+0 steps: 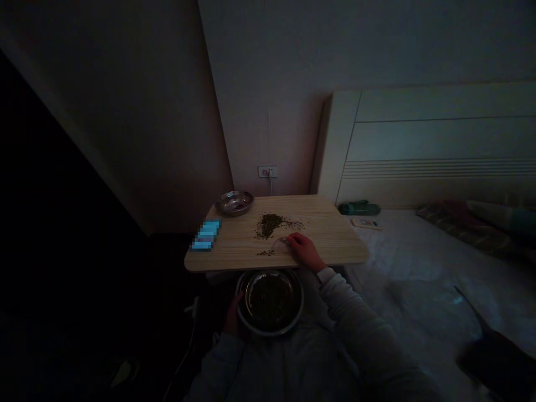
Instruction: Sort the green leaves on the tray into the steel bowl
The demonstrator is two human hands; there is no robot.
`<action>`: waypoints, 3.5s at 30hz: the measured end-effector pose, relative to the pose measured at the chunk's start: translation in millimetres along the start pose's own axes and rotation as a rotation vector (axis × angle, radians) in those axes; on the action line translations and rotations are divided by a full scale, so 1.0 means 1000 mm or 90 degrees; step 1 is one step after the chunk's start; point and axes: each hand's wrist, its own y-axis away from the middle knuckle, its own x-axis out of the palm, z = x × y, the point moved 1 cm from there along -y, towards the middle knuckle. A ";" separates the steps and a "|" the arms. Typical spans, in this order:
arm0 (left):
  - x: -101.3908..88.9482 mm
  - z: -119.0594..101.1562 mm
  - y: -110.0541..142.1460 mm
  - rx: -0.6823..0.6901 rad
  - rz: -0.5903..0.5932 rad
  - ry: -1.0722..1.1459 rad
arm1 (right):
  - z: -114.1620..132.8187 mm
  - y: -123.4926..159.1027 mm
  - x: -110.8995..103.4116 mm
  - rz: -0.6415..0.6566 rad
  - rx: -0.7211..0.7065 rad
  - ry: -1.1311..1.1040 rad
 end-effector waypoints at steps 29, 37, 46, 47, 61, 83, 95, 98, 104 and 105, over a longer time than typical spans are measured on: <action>0.000 0.001 0.000 -0.010 0.021 0.002 | 0.002 0.005 -0.001 0.126 -0.020 0.015; 0.000 0.000 0.003 0.004 0.009 0.005 | -0.001 0.001 -0.002 -0.002 0.005 -0.015; 0.000 0.000 0.000 -0.010 0.020 0.006 | 0.008 0.004 -0.003 0.022 0.020 0.020; 0.000 0.000 0.000 -0.013 0.016 0.002 | 0.008 0.004 -0.003 0.029 0.024 0.019; -0.010 0.004 -0.012 0.017 0.013 -0.004 | 0.005 0.004 -0.003 0.047 -0.010 0.014; -0.003 0.002 -0.004 0.023 -0.013 0.009 | 0.004 0.005 -0.003 0.057 -0.001 0.006; -0.007 0.002 -0.009 0.010 -0.003 -0.008 | 0.005 0.005 -0.001 0.054 0.005 0.036; -0.007 0.002 -0.009 0.022 -0.003 -0.014 | 0.006 0.005 -0.001 0.059 0.003 0.026; -0.009 0.004 -0.011 0.023 0.018 0.005 | 0.007 0.004 -0.003 0.065 0.002 0.031; -0.010 0.004 -0.012 0.022 0.018 0.005 | 0.007 0.004 -0.003 0.067 0.002 0.036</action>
